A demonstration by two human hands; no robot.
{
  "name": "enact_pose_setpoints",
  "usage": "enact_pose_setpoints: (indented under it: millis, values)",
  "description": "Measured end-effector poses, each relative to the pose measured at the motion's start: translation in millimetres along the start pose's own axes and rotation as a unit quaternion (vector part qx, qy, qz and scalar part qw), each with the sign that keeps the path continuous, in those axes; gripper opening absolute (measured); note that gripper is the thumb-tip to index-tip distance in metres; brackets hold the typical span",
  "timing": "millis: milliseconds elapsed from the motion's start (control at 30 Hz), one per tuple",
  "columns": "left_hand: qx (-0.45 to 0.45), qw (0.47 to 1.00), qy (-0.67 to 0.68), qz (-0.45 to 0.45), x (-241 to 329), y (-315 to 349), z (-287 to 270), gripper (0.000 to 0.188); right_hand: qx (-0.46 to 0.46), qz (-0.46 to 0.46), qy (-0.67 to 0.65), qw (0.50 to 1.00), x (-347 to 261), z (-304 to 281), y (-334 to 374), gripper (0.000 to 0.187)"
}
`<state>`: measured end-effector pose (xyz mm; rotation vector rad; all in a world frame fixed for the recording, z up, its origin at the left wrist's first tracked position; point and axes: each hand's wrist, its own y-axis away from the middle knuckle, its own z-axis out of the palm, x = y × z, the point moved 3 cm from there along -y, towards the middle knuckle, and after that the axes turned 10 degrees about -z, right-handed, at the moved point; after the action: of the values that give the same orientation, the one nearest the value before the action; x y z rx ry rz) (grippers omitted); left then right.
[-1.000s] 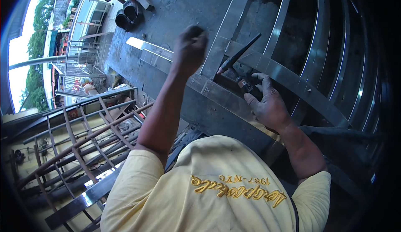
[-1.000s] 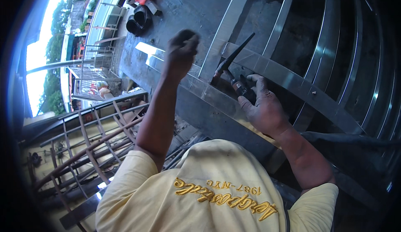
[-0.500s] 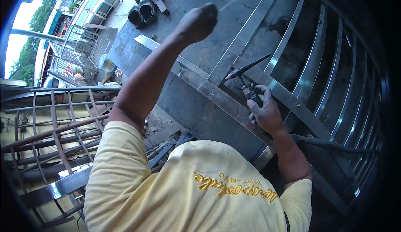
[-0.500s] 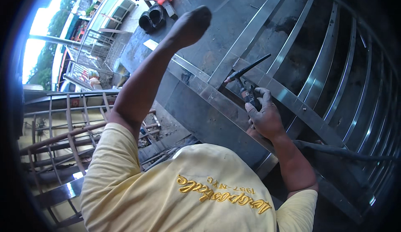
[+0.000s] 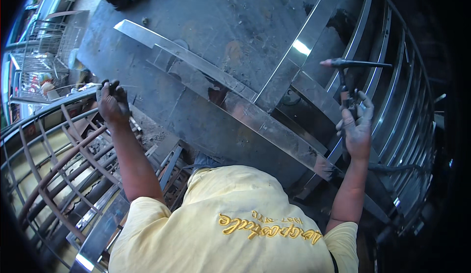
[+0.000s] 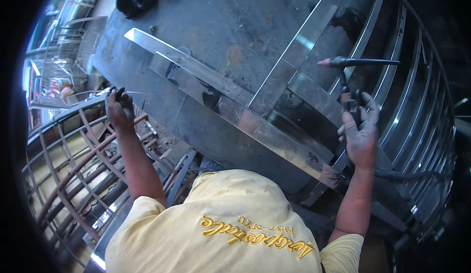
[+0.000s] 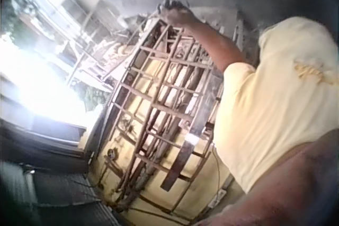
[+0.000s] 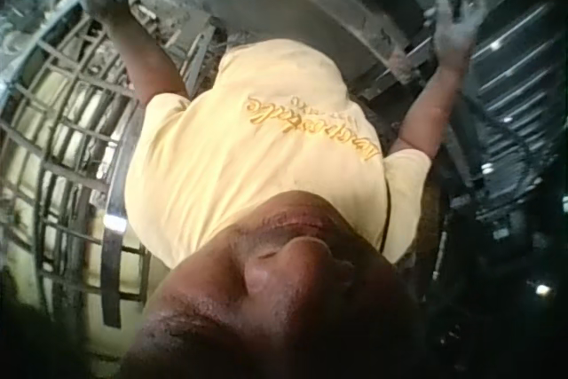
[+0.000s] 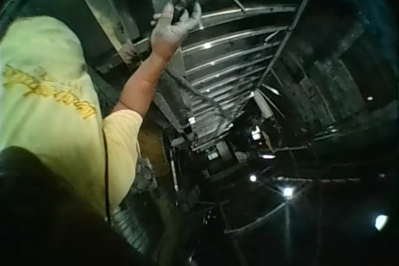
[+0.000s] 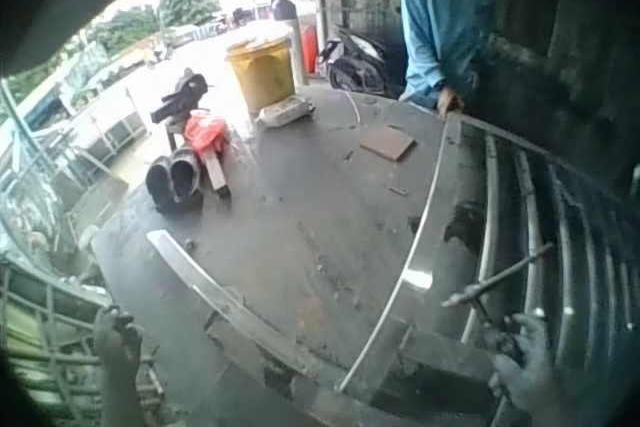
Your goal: The person welds various components of a large stainless steel gate on a fabrication floor using a welding torch.
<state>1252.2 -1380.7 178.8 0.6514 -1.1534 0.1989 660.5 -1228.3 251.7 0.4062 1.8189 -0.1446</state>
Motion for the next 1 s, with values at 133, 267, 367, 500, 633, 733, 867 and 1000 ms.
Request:
enact_pose_setpoints:
  millis: [133,267,367,500,633,733,867,1000]
  values:
    - [0.028,0.983,-0.068,-0.167,-63,-40,-19,0.014,0.069,0.032,0.123,0.989,20,-14,-42,0.061]
    - [0.016,0.943,-0.224,-0.247,-99,-45,9,0.014,0.11,0.031,0.234,0.965,32,-12,-57,0.061]
    - [0.009,0.917,-0.295,-0.267,-111,-44,26,0.015,0.142,0.024,0.307,0.941,40,-19,-62,0.063]
    - [-0.016,0.937,-0.236,-0.258,-121,-53,7,0.026,0.161,-0.017,0.427,0.89,45,-19,-76,0.065]
    - [0.005,0.961,-0.146,-0.236,-125,-57,-16,0.021,0.21,-0.034,0.43,0.877,48,-16,-86,0.065]
    - [0.067,0.931,-0.352,-0.066,-102,-84,-51,0.011,0.254,-0.022,0.406,0.877,45,-21,-85,0.067]
    - [0.167,0.917,-0.345,-0.115,-48,-99,-38,0.015,0.244,-0.043,0.428,0.869,38,-18,-88,0.067]
    - [0.044,0.92,-0.349,-0.171,-49,-107,-32,0.017,0.25,-0.054,0.452,0.855,39,-24,-89,0.067]
